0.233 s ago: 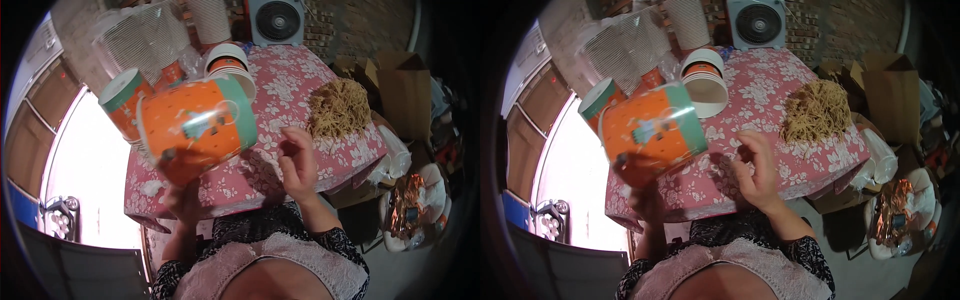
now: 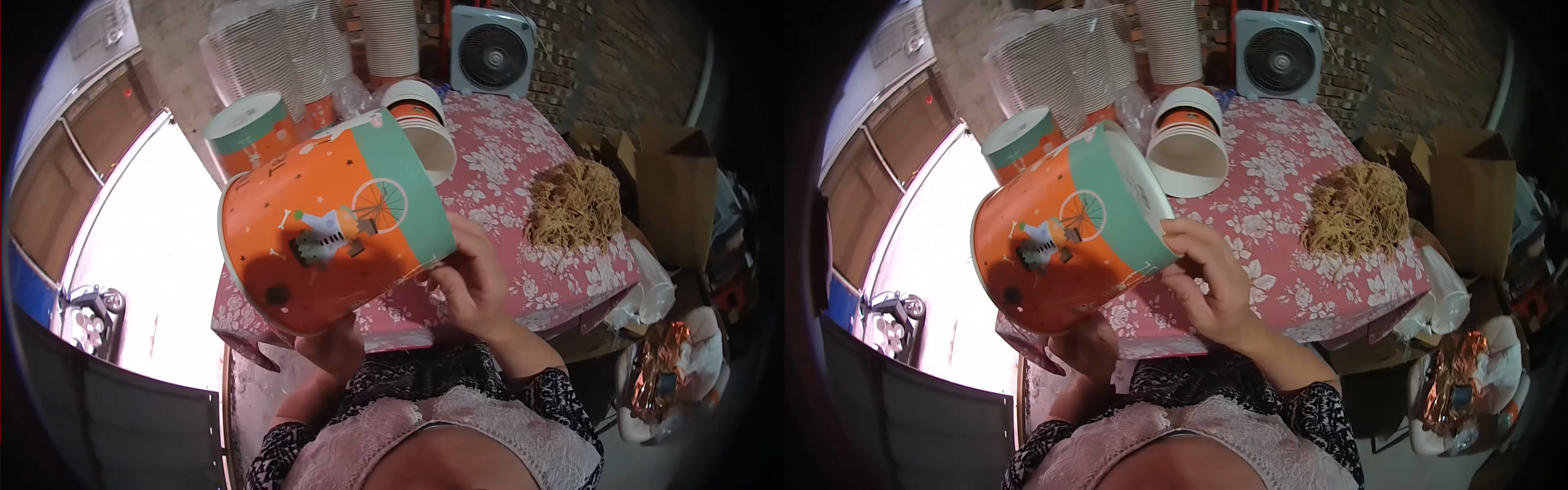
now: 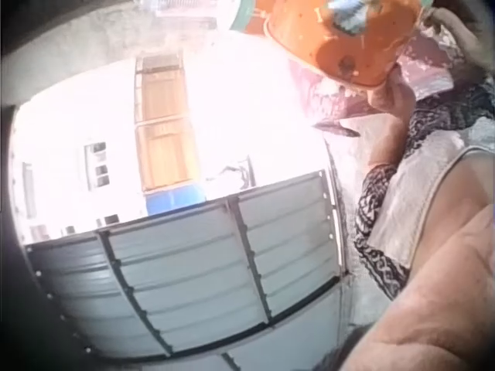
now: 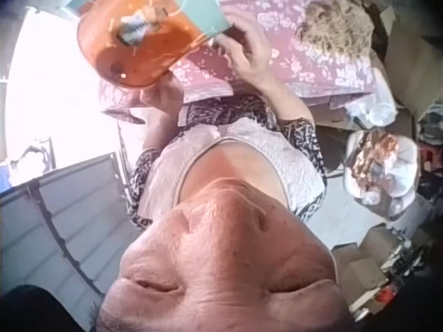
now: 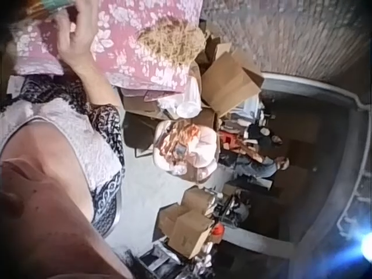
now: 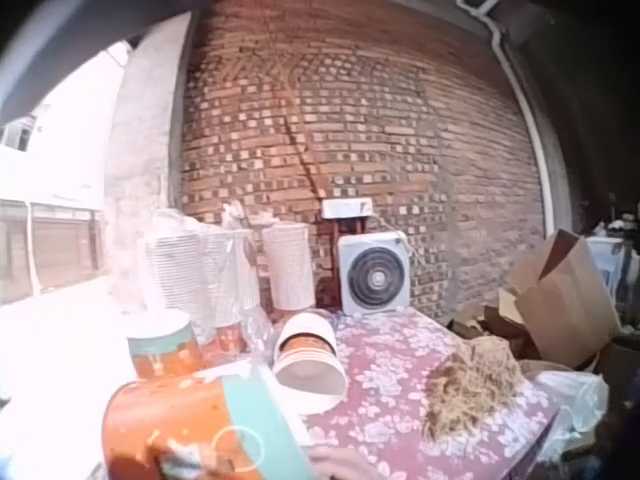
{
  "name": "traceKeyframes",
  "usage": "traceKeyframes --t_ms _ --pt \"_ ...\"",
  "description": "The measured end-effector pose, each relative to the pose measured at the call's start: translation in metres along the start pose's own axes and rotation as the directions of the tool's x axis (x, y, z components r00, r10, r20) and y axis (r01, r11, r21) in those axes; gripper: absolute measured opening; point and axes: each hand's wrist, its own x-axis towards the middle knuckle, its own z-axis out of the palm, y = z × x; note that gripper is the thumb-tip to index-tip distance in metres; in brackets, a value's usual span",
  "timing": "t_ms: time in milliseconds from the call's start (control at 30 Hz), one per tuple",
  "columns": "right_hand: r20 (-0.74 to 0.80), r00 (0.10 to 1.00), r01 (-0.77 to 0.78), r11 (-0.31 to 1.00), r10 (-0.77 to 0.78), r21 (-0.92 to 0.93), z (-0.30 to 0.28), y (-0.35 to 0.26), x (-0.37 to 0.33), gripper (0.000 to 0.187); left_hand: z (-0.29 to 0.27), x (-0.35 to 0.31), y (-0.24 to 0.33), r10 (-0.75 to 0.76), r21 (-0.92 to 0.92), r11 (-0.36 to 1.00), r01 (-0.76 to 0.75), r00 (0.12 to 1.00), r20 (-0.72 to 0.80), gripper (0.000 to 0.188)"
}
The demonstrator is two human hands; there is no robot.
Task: Threading elastic strings through holes in paper bowls or containers for packaging.
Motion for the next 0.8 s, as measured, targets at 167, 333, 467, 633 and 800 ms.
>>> traceKeyframes --t_ms 167,333,467,633,800 --pt "-0.022 0.997 0.081 0.996 -0.08 0.04 0.019 -0.011 0.023 0.02 0.0 0.017 0.011 0.313 -0.06 0.949 -0.31 0.948 0.051 0.045" --pt "0.11 0.977 0.171 0.981 -0.181 0.093 0.04 -0.027 0.077 0.018 -0.027 0.028 0.002 0.369 -0.62 0.764 -0.178 0.909 0.194 0.053" --pt "0.217 0.907 0.371 0.929 -0.361 -0.006 0.051 -0.036 0.149 0.017 -0.006 0.023 0.02 0.259 0.122 0.96 -0.252 0.965 -0.048 0.069" --pt "0.336 0.79 0.52 0.851 -0.513 0.077 0.082 -0.044 0.228 0.016 -0.012 0.008 0.021 0.264 0.249 0.925 -0.288 0.956 0.125 0.048" --pt "0.477 0.271 0.957 0.289 -0.836 -0.037 0.108 -0.056 0.284 0.011 -0.009 0.007 0.021 0.15 0.137 0.975 -0.177 0.971 0.187 0.022"
